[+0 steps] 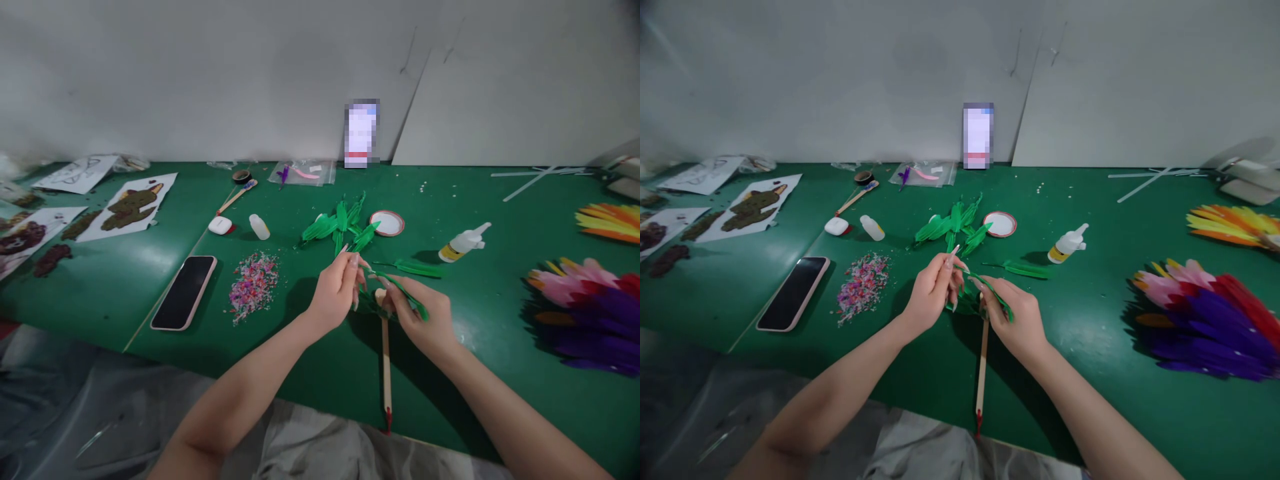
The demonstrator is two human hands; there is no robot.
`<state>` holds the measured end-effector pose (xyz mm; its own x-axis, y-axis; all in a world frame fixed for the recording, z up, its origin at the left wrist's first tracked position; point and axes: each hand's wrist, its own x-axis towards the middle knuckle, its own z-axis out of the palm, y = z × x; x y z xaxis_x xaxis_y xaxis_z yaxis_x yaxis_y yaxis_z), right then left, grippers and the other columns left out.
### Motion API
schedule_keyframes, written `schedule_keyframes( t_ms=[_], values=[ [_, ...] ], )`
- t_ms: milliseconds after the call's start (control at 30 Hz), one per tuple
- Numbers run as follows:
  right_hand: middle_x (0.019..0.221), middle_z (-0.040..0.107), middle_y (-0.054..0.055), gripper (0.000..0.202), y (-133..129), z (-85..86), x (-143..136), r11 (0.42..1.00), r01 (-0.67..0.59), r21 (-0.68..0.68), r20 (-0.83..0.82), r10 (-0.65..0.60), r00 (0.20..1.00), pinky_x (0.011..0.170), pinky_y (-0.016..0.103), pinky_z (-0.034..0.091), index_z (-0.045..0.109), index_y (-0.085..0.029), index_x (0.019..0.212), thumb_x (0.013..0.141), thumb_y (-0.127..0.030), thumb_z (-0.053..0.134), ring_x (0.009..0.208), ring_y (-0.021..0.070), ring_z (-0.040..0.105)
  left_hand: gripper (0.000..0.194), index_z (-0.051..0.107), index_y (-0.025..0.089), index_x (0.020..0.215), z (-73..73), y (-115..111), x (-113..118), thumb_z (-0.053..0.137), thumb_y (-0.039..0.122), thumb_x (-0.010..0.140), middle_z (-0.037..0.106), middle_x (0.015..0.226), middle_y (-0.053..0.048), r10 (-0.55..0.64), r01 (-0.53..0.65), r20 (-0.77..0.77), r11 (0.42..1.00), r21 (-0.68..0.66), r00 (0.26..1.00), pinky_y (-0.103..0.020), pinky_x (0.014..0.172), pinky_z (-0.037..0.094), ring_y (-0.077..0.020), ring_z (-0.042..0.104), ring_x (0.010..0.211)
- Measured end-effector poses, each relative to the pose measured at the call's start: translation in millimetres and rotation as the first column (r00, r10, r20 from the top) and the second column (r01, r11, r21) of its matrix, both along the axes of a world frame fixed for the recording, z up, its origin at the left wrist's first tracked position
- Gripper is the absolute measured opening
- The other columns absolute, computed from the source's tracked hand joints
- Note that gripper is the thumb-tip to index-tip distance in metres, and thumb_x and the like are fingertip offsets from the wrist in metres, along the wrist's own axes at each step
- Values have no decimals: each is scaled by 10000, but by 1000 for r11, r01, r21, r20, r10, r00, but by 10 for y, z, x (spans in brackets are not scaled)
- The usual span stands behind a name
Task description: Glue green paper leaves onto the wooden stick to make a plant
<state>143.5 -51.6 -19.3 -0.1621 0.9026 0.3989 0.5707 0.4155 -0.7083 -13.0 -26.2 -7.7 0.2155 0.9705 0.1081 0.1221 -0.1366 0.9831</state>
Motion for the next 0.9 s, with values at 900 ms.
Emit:
schedule_keyframes(
  t_ms=[900],
  values=[
    [448,516,-16,364,99,128,-14,811,-250,-528,-621,-168,766,429,221,395,625,-156,627,769,-491,600,411,96,470,264,496,166,904,11,13,-23,358,391,909,521,643,33,-99,99,19,995,16,995,-173,425,398,-36,436,401]
  ],
)
